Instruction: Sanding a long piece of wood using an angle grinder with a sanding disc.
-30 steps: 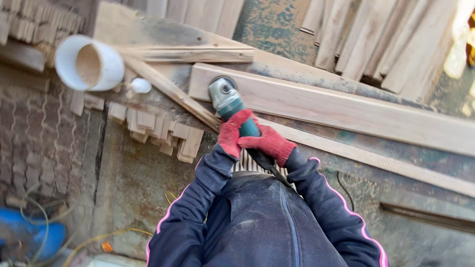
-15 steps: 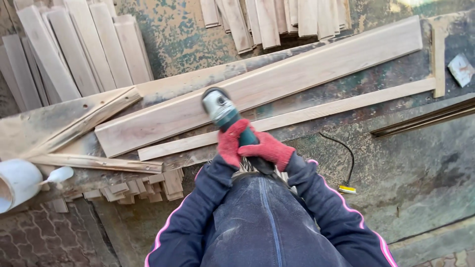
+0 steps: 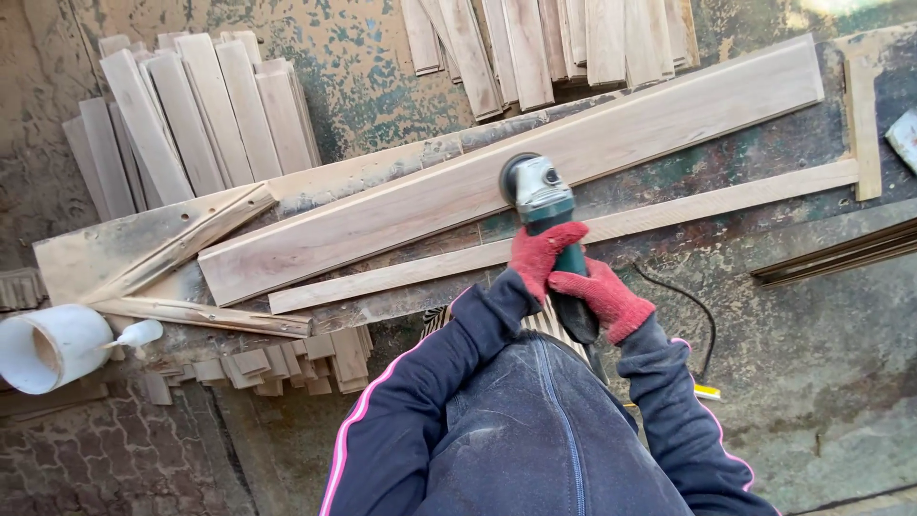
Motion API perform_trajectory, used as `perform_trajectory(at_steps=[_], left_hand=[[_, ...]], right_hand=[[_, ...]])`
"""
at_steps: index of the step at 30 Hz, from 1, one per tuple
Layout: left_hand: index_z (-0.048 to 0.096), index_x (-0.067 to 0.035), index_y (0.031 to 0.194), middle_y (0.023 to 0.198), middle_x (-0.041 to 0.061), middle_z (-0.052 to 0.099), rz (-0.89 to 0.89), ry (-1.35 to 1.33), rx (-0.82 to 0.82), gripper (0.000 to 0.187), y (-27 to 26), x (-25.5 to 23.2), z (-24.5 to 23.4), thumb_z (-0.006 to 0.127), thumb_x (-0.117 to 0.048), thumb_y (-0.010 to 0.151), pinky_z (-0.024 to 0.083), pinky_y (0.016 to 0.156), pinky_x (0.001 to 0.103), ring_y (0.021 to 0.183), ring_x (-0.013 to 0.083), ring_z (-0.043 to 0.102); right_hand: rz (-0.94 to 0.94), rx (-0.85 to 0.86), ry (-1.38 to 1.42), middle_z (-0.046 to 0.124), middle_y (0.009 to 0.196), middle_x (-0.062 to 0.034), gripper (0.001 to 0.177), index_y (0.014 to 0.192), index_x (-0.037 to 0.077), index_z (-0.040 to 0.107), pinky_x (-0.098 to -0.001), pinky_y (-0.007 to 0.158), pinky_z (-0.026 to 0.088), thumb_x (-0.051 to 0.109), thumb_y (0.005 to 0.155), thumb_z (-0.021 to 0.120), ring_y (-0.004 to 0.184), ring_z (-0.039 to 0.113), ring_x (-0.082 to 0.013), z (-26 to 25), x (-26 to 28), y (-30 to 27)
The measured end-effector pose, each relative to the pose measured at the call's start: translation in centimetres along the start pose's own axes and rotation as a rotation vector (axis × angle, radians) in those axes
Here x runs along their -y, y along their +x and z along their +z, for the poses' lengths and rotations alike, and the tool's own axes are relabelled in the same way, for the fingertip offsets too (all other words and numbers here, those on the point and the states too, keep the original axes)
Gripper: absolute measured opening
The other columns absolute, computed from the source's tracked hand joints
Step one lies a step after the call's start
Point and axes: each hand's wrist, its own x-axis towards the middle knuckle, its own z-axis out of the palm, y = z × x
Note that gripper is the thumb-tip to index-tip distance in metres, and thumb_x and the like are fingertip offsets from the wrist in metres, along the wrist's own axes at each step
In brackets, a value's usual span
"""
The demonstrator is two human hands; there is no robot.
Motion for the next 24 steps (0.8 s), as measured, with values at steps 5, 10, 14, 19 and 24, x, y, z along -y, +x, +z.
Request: perform_trajectory(at_steps=[5, 10, 14, 19, 24], left_hand=[[0.078, -0.004, 0.103, 0.081, 0.015, 0.072, 0.152, 0.162, -0.032, 0.038, -6.1, -4.4, -2.8, 0.092, -0.011, 0.07, 0.066, 0.064, 0.041, 0.075, 0.0233, 0.073], [0.071, 0.003, 0.1, 0.079, 0.027, 0.072, 0.086, -0.051, -0.191, 0.031, -7.4, -6.8, -7.9, 0.086, -0.006, 0.074, 0.065, 0.066, 0.053, 0.072, 0.0384, 0.075], [0.072, 0.0, 0.094, 0.08, 0.024, 0.075, 0.088, 0.01, -0.31, 0.026, -8.5, -9.3, -8.0, 0.083, -0.012, 0.074, 0.064, 0.069, 0.048, 0.075, 0.0337, 0.077], [0.068, -0.004, 0.099, 0.073, 0.023, 0.07, 0.104, -0.135, -0.15, 0.031, -4.8, -5.6, -7.7, 0.086, -0.005, 0.073, 0.065, 0.054, 0.046, 0.064, 0.0354, 0.074], [0.074, -0.013, 0.104, 0.076, 0.014, 0.073, 0.022, 0.056, -0.116, 0.051, -2.7, -1.9, -1.6, 0.099, -0.013, 0.06, 0.065, 0.057, 0.043, 0.064, 0.0285, 0.074]], right_hand=[[0.062, 0.082, 0.022, 0.065, 0.071, -0.0089, 0.039, 0.091, 0.008, 0.073, -0.0301, 0.061, 0.053, 0.025, 0.065, 0.095, 0.067, 0.064, -0.0206, 5.3, 2.7, -1.2], [0.093, 0.225, -0.07, 0.062, 0.069, -0.0059, 0.04, 0.087, 0.008, 0.073, -0.027, 0.058, 0.051, 0.029, 0.063, 0.098, 0.065, 0.062, -0.0184, 9.9, 3.4, -0.8], [0.071, 0.285, -0.126, 0.062, 0.066, -0.008, 0.041, 0.083, 0.008, 0.073, -0.0286, 0.055, 0.052, 0.032, 0.061, 0.098, 0.062, 0.063, -0.0195, 11.8, 3.8, 0.0], [0.094, 0.209, -0.094, 0.062, 0.065, -0.0091, 0.04, 0.084, 0.009, 0.074, -0.0298, 0.052, 0.052, 0.028, 0.061, 0.1, 0.059, 0.064, -0.0213, 9.0, 2.7, 0.0], [0.124, 0.029, 0.03, 0.061, 0.067, -0.0118, 0.037, 0.088, 0.006, 0.07, -0.0325, 0.053, 0.054, 0.023, 0.066, 0.095, 0.062, 0.065, -0.0231, 2.9, 1.1, 0.0]])
